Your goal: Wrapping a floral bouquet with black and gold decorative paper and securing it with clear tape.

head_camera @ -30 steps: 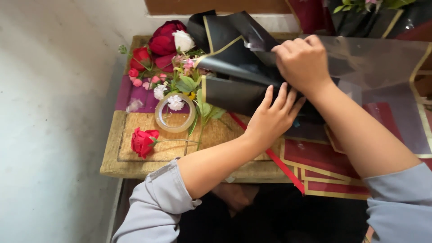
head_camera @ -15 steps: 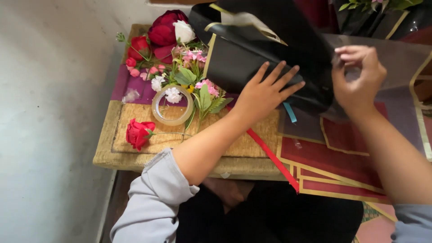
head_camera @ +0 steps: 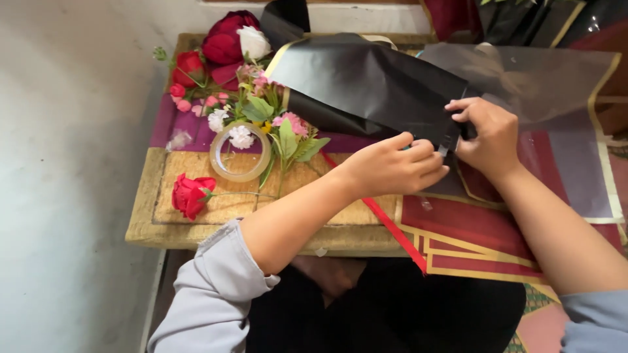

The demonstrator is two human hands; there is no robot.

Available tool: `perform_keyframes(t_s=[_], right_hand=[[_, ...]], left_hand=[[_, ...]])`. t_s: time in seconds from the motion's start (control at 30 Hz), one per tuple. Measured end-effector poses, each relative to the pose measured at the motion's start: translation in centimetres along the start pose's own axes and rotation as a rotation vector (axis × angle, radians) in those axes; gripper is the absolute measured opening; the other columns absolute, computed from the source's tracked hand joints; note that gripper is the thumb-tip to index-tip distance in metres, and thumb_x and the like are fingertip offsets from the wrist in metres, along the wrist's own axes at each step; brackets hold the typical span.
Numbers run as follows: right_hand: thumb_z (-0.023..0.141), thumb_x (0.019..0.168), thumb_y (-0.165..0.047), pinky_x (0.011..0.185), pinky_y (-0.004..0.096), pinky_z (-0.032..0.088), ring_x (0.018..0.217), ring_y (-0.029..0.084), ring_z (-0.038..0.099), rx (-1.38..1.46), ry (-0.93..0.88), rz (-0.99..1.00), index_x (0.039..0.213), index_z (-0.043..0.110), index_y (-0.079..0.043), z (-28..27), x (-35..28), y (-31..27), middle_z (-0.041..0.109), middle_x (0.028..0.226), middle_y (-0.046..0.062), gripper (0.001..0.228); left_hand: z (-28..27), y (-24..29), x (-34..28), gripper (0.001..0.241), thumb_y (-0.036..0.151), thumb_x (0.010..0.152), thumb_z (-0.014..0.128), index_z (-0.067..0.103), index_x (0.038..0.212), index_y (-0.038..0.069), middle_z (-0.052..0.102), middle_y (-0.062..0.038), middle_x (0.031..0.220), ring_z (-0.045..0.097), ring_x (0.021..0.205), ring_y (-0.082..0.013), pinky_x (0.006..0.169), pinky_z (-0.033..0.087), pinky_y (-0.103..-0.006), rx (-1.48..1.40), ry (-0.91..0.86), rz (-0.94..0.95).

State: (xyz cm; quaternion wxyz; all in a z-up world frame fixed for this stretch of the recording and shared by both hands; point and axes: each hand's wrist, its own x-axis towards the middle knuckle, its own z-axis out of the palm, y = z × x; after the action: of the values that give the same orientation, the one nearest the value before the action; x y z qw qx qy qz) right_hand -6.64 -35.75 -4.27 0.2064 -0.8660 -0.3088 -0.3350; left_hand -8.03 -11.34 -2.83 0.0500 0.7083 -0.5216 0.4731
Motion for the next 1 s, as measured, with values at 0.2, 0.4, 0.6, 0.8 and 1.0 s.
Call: perform_keyframes(t_s=[0.2, 0.4, 0.6, 0.8, 1.0], right_hand=[[0.084, 0.076, 0.007, 0.083, 0.04, 0.052, 0.091, 0.033, 0.068, 0.156, 0.016, 0.074, 0.091, 0.054, 0.005, 0.0, -0.5, 0.6, 0.074, 0.113, 0.021, 0.034], [0.075, 0.075, 0.017, 0.085, 0.038, 0.053, 0.092, 0.03, 0.067, 0.19, 0.013, 0.14, 0.09, 0.056, 0.006, -0.7, 0.0, 1.4, 0.073, 0.111, 0.019, 0.027], [0.051, 0.07, 0.023, 0.08, 0.035, 0.054, 0.104, 0.032, 0.074, 0.204, -0.079, 0.144, 0.096, 0.064, 0.004, -0.9, 0.0, 1.8, 0.076, 0.108, 0.017, 0.035], [0.042, 0.081, 0.023, 0.061, 0.023, 0.04, 0.069, 0.016, 0.059, 0.353, -0.036, 0.392, 0.096, 0.068, 0.004, -0.7, 0.1, 1.8, 0.075, 0.105, 0.017, 0.036], [0.045, 0.09, 0.018, 0.089, 0.027, 0.053, 0.102, 0.021, 0.073, 0.448, -0.107, 0.514, 0.094, 0.065, 0.003, -0.1, -0.3, 3.1, 0.072, 0.093, 0.01, 0.025]], left_hand=[[2.5, -1.2, -0.5, 0.055, 0.023, 0.087, 0.077, 0.057, 0.139, 0.026, 0.054, 0.0, 0.128, 0.053, 0.117, -0.0183, 0.098, 0.043, -0.0326, 0.231, -0.125, -0.098], [4.2, -1.2, -0.3, 0.045, 0.022, 0.089, 0.071, 0.062, 0.133, 0.019, 0.059, -0.005, 0.124, 0.059, 0.104, -0.025, 0.095, 0.049, -0.0379, 0.257, -0.112, -0.147], [4.0, -1.6, 0.2, 0.042, 0.022, 0.09, 0.071, 0.064, 0.131, 0.019, 0.059, -0.004, 0.124, 0.061, 0.108, -0.0248, 0.092, 0.048, -0.0357, 0.185, -0.084, -0.127], [3.9, -1.4, -0.2, 0.006, 0.017, 0.094, 0.071, 0.075, 0.091, 0.013, 0.058, -0.001, 0.09, 0.052, 0.076, -0.0199, 0.072, 0.045, -0.0324, 0.063, -0.006, -0.103], [4.7, -0.7, -0.8, 0.004, 0.011, 0.08, 0.069, 0.068, 0.08, 0.015, 0.055, -0.002, 0.092, 0.051, 0.081, -0.0188, 0.072, 0.041, -0.0293, 0.176, -0.066, 0.005]])
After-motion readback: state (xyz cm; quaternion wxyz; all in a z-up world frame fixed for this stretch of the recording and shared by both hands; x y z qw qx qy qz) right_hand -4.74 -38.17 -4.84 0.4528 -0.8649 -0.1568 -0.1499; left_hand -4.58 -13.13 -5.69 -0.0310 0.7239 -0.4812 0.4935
